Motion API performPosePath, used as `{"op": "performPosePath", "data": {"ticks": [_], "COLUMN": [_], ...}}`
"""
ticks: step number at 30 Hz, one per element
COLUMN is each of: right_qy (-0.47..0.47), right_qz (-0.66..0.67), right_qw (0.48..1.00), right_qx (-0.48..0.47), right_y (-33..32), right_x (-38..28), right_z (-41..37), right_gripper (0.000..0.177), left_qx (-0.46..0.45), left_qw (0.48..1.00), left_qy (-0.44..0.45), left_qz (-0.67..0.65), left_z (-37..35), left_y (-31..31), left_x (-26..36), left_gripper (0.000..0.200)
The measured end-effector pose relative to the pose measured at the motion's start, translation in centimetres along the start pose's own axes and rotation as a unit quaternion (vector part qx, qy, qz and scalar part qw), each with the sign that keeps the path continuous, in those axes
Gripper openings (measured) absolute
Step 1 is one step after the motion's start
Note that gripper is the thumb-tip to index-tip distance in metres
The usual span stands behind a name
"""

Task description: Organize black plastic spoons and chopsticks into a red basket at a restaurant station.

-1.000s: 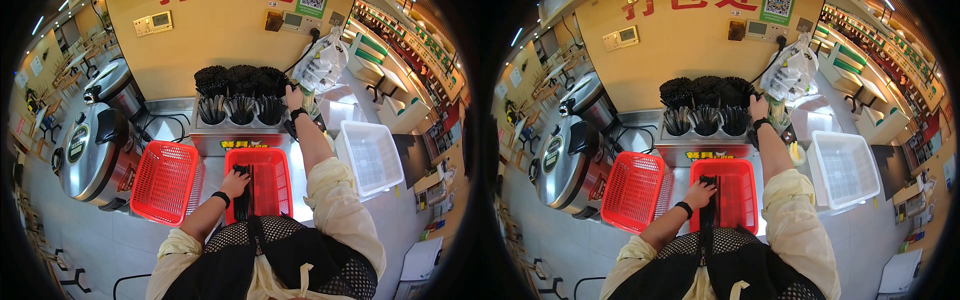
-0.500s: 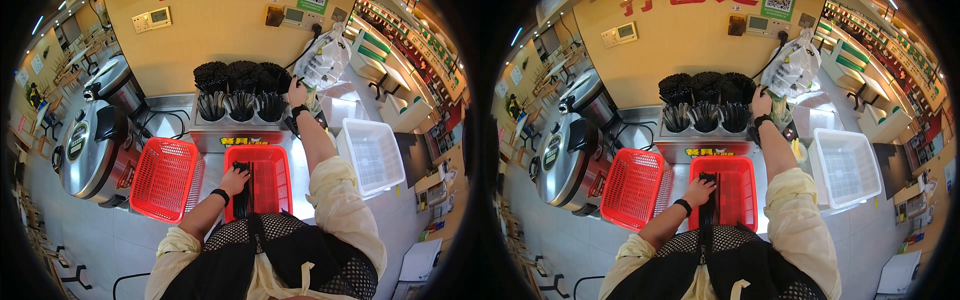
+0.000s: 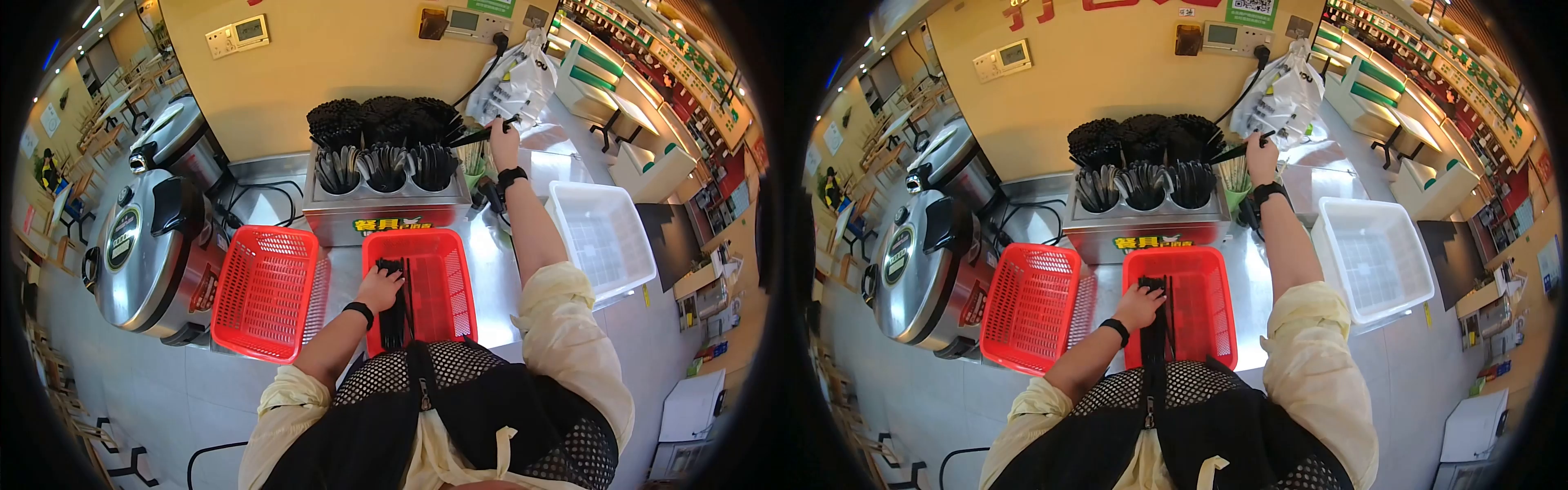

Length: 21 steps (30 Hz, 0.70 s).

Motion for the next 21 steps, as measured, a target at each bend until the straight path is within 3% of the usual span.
{"op": "performPosePath", "data": {"ticks": [5, 10, 15, 18, 21], "right_qy": [0.029, 0.026, 0.042, 0.092, 0.161], "right_qz": [0.085, 0.141, 0.240, 0.252, 0.150], "right_qw": [0.996, 0.984, 0.961, 0.961, 0.972], "right_qx": [0.015, 0.105, 0.130, 0.065, -0.081], "right_y": [-3.5, -8.5, -12.0, -11.5, -9.3], "right_x": [2.2, 0.4, -1.5, -1.3, -0.2], "right_z": [-0.3, -4.0, -8.5, -11.3, -14.9], "right_gripper": [0.034, 0.033, 0.028, 0.029, 0.029], "left_qx": [-0.010, 0.001, -0.043, -0.073, -0.066], "left_qw": [1.000, 1.000, 0.999, 0.997, 0.997], "left_qy": [0.009, 0.010, -0.002, -0.002, -0.003], "left_qz": [0.004, -0.003, 0.018, 0.027, 0.035], "left_z": [0.1, 0.1, 0.2, 0.0, 0.2], "left_y": [0.1, 0.5, 0.2, 0.0, 0.3], "left_x": [0.0, -0.2, -0.2, 0.0, 0.1], "left_gripper": [0.048, 0.049, 0.051, 0.051, 0.051]}}
Point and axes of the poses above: each hand's wrist, its own z-axis towards the middle knuckle, its own y-axis out of the palm, x = y × z, the point moved 5 cm from there along z, towards the middle knuckle, and after that the axes turned 11 degrees about -x, right-handed, at the moved point
